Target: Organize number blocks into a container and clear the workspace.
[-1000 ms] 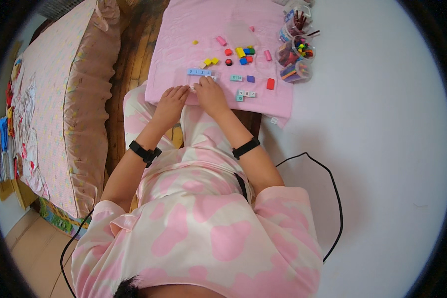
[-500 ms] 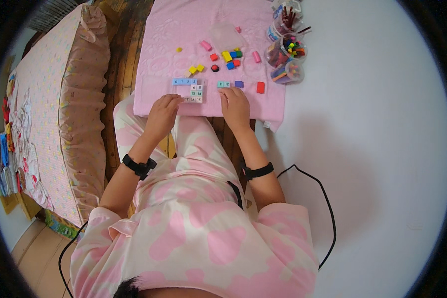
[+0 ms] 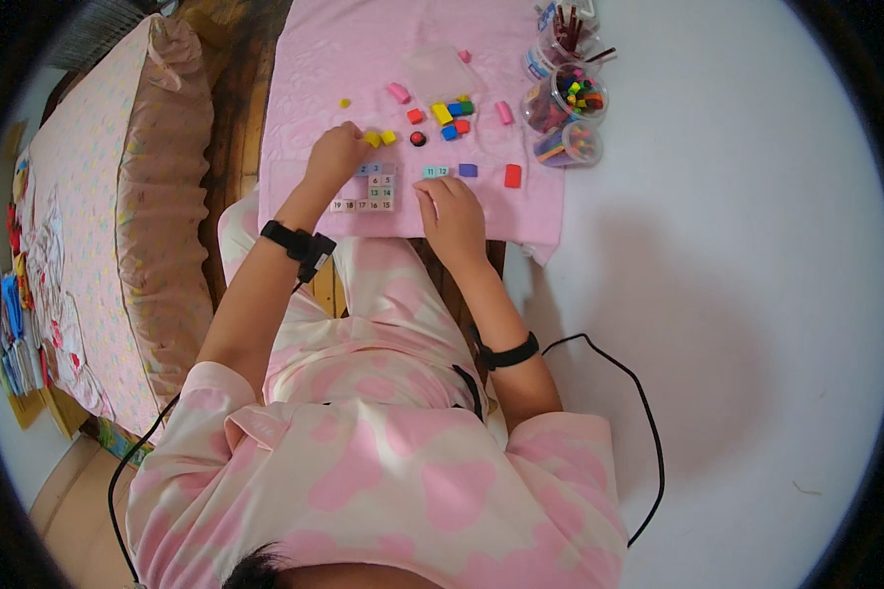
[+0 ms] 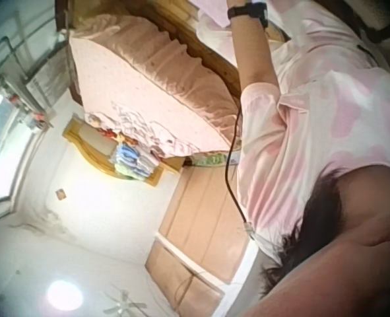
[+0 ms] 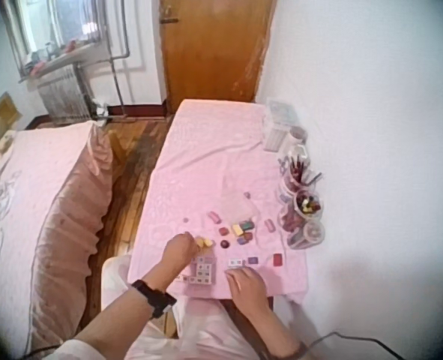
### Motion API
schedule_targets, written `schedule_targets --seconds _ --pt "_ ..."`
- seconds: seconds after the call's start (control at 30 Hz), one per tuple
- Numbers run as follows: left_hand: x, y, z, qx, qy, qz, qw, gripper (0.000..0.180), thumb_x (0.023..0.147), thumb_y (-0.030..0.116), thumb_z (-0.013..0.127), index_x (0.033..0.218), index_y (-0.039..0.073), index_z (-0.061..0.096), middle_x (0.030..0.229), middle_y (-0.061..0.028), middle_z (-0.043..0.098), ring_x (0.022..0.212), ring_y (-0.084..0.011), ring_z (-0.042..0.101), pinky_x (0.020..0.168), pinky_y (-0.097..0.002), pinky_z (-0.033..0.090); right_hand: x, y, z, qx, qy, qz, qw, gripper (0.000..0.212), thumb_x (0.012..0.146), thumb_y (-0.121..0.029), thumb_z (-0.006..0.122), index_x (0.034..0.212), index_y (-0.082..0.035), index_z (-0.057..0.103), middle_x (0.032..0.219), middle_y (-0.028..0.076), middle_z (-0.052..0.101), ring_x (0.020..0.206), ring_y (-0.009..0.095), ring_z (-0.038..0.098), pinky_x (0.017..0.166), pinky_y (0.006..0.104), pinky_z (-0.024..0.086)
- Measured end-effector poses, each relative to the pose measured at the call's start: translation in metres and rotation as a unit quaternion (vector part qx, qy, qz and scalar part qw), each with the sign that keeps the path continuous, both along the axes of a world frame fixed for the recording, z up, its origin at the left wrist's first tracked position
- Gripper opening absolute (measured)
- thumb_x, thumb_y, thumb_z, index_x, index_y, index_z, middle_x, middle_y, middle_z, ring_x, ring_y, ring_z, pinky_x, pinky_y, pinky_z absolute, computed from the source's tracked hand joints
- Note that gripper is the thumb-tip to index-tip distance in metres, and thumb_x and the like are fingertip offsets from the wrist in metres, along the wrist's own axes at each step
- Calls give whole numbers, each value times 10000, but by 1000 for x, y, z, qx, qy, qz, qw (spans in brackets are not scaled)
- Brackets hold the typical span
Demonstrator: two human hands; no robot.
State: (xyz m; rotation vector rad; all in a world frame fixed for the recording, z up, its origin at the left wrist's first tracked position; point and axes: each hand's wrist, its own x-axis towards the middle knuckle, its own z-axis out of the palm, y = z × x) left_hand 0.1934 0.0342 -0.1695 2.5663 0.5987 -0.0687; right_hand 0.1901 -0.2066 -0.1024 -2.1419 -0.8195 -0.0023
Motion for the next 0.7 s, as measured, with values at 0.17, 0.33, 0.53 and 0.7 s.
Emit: schedule_targets --seconds 0.17,0.33,0.53,0.7 --pt "-21 15 18 -404 -123 77 903 243 1016 196 598 1109 -16 672 963 -133 731 881 -206 709 808 -353 580 -9 -12 1 22 56 -34 998 127 925 -61 658 1040 -19 687 940 135 686 891 318 660 772 404 532" --pt "-73 -21 89 -765 -67 131 627 280 1068 171 554 1260 -20 625 1140 -82 696 980 -150 673 881 -282 556 -16 11 37 149 141 -25 978 250 906 -65 717 1151 -33 680 960 101 651 839 220 648 751 340 528" --pt "-111 -44 124 -749 -70 81 655 257 1070 239 569 1189 23 640 1097 -63 681 973 -135 662 905 -294 543 -30 32 72 153 104 95 978 350 862 -14 757 1197 -19 655 990 84 629 849 175 649 794 278 532" --pt "-130 -46 141 -705 -102 58 700 185 1017 178 658 1121 30 619 1063 -52 666 948 -127 663 882 -291 553 -47 28 69 247 293 95 919 332 875 21 727 1196 -16 649 1060 59 660 967 144 667 869 294 550"
